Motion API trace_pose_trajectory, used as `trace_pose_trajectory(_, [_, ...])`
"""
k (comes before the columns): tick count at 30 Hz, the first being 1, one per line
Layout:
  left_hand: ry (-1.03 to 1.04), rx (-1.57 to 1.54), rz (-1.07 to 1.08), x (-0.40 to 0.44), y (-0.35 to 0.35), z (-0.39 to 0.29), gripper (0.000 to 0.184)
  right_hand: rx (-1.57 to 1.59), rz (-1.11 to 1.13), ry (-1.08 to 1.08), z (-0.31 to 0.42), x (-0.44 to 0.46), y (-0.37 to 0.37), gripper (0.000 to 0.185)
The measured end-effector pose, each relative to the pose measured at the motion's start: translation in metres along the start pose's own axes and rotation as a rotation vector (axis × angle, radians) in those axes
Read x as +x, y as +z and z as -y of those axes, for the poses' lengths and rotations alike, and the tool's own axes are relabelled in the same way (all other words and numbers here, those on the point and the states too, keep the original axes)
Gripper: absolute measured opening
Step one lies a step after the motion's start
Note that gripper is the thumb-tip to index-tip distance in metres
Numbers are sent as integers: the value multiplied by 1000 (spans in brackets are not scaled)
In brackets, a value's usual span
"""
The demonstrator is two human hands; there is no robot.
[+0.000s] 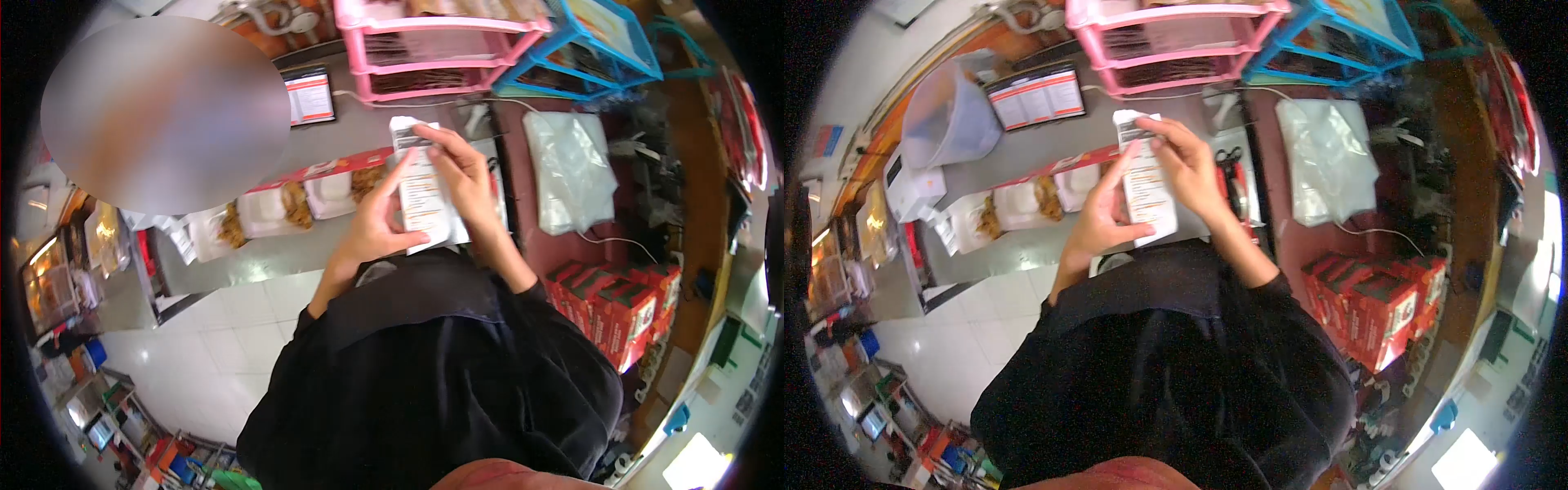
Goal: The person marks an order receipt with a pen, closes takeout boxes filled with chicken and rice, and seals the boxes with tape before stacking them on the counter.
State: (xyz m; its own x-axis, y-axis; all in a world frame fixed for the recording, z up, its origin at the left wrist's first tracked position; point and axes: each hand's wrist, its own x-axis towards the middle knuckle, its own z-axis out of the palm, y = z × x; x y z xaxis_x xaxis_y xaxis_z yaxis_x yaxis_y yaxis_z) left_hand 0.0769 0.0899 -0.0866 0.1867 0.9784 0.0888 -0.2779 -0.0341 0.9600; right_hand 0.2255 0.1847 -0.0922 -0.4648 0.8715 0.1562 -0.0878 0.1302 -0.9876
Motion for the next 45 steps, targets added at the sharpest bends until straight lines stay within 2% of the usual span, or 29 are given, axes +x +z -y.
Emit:
trace_pose_trajectory(2, [-77, -67, 16, 1, 0, 0, 107, -175, -191, -84, -6, 4, -6, 33])
trace_pose_trajectory(3, [-116, -82, 21, 0, -3, 7, 108, -403, -285, -140, -35, 11, -29, 34])
trace_pose_trajectory(4, [-138, -87, 19, -2, -5, 8, 108, -445, -459, -173, -36, 22, -45, 32])
trace_pose_trajectory(5, [-164, -90, 9, -6, -7, 9, 108, -851, -611, -299, -75, 39, -87, 30])
trace_pose_trajectory(7, [-241, -108, -21, -13, -9, 5, 109, -1075, -691, -268, -125, 66, -171, 29])
trace_pose_trajectory(8, [-271, -106, -35, -18, -11, 5, 109, -1176, -666, -251, -144, 82, -203, 30])
trace_pose_trajectory(10, [-327, -103, -76, -29, -17, 10, 108, -1297, -427, -339, -182, 123, -278, 29])
trace_pose_trajectory(11, [-314, -47, -106, -33, -18, 10, 109, -1438, -352, -138, -188, 141, -295, 28])
trace_pose_trajectory(13, [-352, -46, -191, -40, -20, 5, 110, -1707, -17, 85, -191, 167, -332, 27])
trace_pose_trajectory(15, [-352, -43, -282, -48, -23, 1, 111, -1749, 108, 178, -193, 182, -349, 27])
trace_pose_trajectory(18, [-285, -71, -426, -55, -26, -3, 114, -1779, 188, 196, -197, 184, -380, 27])
trace_pose_trajectory(22, [-125, 302, -416, -79, -44, 16, 115, -1718, 201, 48, -205, 181, -403, 26])
trace_pose_trajectory(23, [-224, -27, -460, -81, -36, 2, 115, -1710, 176, 15, -213, 185, -406, 26])
trace_pose_trajectory(24, [-108, 139, -441, -87, -42, 10, 113, -1719, 154, -17, -226, 191, -414, 26])
trace_pose_trajectory(25, [-49, 402, -427, -93, -46, 9, 113, -1723, 108, -31, -234, 196, -409, 27])
trace_pose_trajectory(27, [-45, 119, -416, -89, -45, 4, 114, -1727, -6, -52, -236, 202, -398, 27])
trace_pose_trajectory(28, [-57, 129, -423, -92, -40, -9, 112, -1716, -51, -67, -237, 204, -390, 27])
trace_pose_trajectory(30, [-138, -39, -490, -99, -33, -26, 112, -1674, -153, -80, -238, 203, -390, 27])
trace_pose_trajectory(32, [-83, 46, -524, -110, -36, -21, 111, -1601, -238, -101, -238, 195, -390, 28])
trace_pose_trajectory(35, [-3, 314, -560, -136, -52, 3, 112, -1361, -413, -166, -225, 160, -375, 29])
trace_pose_trajectory(36, [-28, 343, -660, -155, -57, 12, 113, -1264, -477, -186, -211, 138, -364, 29])
trace_pose_trajectory(38, [-131, 135, -806, -178, -52, -28, 113, -1037, -569, -229, -177, 92, -306, 30])
trace_pose_trajectory(39, [-98, 125, -887, -192, -59, -26, 110, -963, -568, -250, -157, 70, -277, 30])
trace_pose_trajectory(40, [-35, 178, -949, -204, -59, -36, 108, -845, -573, -259, -110, 45, -214, 28])
trace_pose_trajectory(41, [-6, 216, -1000, -214, -58, -45, 108, -882, -491, -300, -87, 26, -175, 24])
trace_pose_trajectory(43, [50, 197, -1017, -234, -65, -38, 107, -229, -223, 22, -39, -7, -79, 16])
trace_pose_trajectory(44, [37, 162, -1023, -233, -66, -38, 107, -311, -132, 67, -28, -16, -43, 16])
trace_pose_trajectory(45, [22, 126, -1033, -232, -63, -41, 106, -237, -29, 187, -46, -20, -22, 18])
